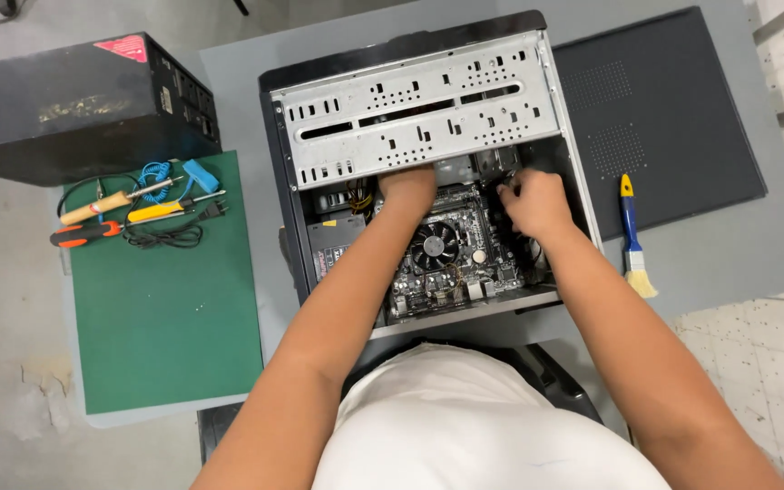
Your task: Connecting internal power and data cables to a motherboard and cleaning the interior of a computer case with a brush.
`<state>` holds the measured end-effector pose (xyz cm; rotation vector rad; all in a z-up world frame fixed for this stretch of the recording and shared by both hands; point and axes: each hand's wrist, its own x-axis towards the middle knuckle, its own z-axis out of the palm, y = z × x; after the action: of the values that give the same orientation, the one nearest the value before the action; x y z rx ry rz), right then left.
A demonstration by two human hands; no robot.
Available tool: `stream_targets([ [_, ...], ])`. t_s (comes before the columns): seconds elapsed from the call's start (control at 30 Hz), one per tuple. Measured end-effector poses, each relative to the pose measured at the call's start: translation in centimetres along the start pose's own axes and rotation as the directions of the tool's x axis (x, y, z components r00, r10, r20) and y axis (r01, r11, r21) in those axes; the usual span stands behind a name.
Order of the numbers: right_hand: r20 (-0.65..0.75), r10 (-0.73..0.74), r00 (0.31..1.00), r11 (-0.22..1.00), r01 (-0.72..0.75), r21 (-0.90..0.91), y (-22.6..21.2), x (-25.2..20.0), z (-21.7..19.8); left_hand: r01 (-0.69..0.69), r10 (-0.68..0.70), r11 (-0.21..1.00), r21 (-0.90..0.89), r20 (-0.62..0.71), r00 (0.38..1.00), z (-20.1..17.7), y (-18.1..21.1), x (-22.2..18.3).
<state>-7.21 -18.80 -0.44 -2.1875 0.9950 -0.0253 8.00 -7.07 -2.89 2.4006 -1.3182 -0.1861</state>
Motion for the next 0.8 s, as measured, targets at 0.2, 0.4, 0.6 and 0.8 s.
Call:
stream_targets([
  [0.2,0.017,0.006,1.000,1.000,-0.007,0.024,-1.0,-1.0,-0.8,0.011,0.113,0.889,0.458,-0.242,0.964,5.2,-1.9,-3.0],
  [0.4,-0.074,-0.145,0.987,0.918,0.106,-0.383,-3.3,-2.2,-1.4,-0.035,0.068,0.918,0.395,-0.070,0.995,2.7,-2.8,-3.6],
  [0.6,0.145,-0.300,0.943,0.914,0.327,-0.240,-2.6,-1.7,0.4,-0.133,0.126,0.918,0.373,0.042,0.991,-0.1,-1.7,-5.5],
  [0.8,0.163,-0.388,0.907,0.879,0.418,-0.230,-5.9,-2.5,0.5,-0.163,0.133,0.943,0.290,0.120,0.984,-2.4,-0.9,-7.3],
])
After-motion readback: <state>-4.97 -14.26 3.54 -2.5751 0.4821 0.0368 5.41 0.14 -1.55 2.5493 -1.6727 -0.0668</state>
